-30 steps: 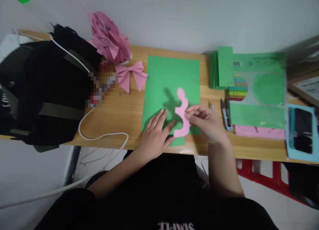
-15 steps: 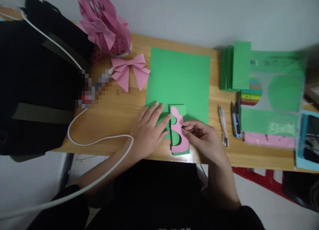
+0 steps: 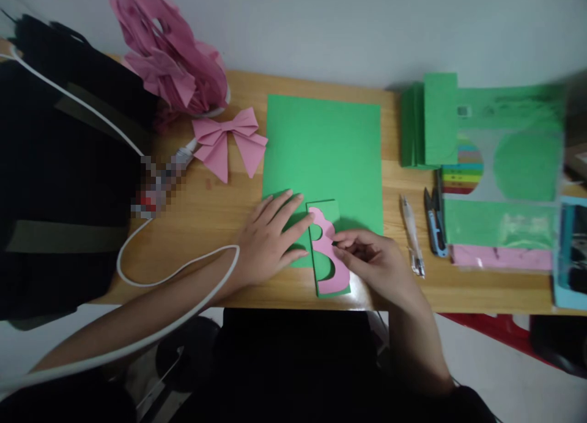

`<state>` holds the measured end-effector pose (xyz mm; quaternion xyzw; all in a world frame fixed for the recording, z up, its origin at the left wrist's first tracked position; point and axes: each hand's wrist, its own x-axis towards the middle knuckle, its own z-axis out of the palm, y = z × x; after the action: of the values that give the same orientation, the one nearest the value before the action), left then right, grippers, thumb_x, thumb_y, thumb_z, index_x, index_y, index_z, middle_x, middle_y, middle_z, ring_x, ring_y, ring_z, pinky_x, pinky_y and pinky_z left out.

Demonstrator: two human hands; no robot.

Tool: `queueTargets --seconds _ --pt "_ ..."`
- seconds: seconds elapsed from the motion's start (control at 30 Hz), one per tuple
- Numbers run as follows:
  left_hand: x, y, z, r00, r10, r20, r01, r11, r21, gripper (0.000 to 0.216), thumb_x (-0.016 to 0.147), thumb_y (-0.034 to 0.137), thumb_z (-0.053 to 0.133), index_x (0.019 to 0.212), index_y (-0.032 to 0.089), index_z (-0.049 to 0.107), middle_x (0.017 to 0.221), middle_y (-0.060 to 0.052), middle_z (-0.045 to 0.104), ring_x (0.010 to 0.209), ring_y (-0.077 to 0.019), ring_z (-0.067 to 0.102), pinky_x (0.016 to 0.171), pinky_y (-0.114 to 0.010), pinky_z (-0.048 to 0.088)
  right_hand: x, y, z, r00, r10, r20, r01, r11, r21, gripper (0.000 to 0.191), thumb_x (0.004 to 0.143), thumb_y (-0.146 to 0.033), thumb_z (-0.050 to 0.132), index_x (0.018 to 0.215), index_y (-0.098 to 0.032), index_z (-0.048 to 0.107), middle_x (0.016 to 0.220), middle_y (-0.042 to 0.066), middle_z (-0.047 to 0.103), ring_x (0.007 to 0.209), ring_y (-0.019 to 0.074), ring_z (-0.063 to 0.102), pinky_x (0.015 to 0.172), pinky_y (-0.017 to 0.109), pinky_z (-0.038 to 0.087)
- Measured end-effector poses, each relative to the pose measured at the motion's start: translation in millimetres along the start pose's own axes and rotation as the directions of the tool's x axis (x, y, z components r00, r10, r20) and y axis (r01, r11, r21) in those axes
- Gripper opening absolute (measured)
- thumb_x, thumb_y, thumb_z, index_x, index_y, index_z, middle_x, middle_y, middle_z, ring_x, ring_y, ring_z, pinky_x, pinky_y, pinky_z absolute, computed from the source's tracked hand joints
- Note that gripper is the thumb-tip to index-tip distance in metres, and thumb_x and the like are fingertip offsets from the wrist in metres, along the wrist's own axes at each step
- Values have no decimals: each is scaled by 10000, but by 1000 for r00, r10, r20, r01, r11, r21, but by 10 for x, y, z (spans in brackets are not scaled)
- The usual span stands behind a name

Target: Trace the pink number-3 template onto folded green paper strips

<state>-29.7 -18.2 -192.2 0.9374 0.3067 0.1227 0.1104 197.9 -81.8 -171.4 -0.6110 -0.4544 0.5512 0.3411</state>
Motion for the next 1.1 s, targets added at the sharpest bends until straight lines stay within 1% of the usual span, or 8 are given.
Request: queueTargets --seconds 0.17,0.37,0.67,0.8,0.97,1.1 --pt "3 -6 -10 999 13 -37 -13 1000 -10 514 932 433 609 1355 144 562 1454 -225 482 1378 -377 425 1097 -547 397 2 -5 0 1000 22 -1 -22 1000 10 192 773 -304 733 940 -210 740 784 29 721 653 112 637 548 235 508" --pt "-5 -10 -25 1000 -6 -4 6 1000 -23 502 934 413 606 1363 157 558 1469 -214 476 1393 -367 411 1105 -543 393 11 -7 15 1000 5 -30 -4 1000 15 143 767 -290 742 894 -223 745 758 18 720 656 116 651 569 245 542" --pt "10 -7 -34 1000 -2 15 2 1000 -20 498 940 403 594 1365 145 553 1467 -218 476 1389 -374 419 1107 -541 398 7 5 20 998 -19 -52 20 1000 17 121 768 -277 754 877 -227 742 742 13 714 640 108 644 566 229 537" --pt "7 -13 -31 1000 2 1 -2 1000 -27 495 948 403 581 1365 138 551 1463 -223 477 1385 -376 423 1102 -546 400 5 1 29 998 -22 -54 23 1000 17 114 771 -269 745 877 -225 744 751 12 718 648 106 650 574 226 538" --pt "1 -15 -28 1000 -8 8 9 999 -31 495 953 406 571 1377 153 541 1485 -211 462 1405 -363 401 1115 -545 386 2 -6 29 998 -13 -57 12 1000 -15 118 775 -280 736 873 -214 741 749 20 719 645 116 648 569 244 544" --pt "6 -21 -33 1000 -10 13 11 999 -38 496 949 411 579 1371 152 548 1486 -206 466 1406 -360 399 1123 -539 378 9 -1 33 997 -25 -69 24 1000 -17 116 772 -278 737 870 -217 739 738 16 716 633 111 644 554 233 535"
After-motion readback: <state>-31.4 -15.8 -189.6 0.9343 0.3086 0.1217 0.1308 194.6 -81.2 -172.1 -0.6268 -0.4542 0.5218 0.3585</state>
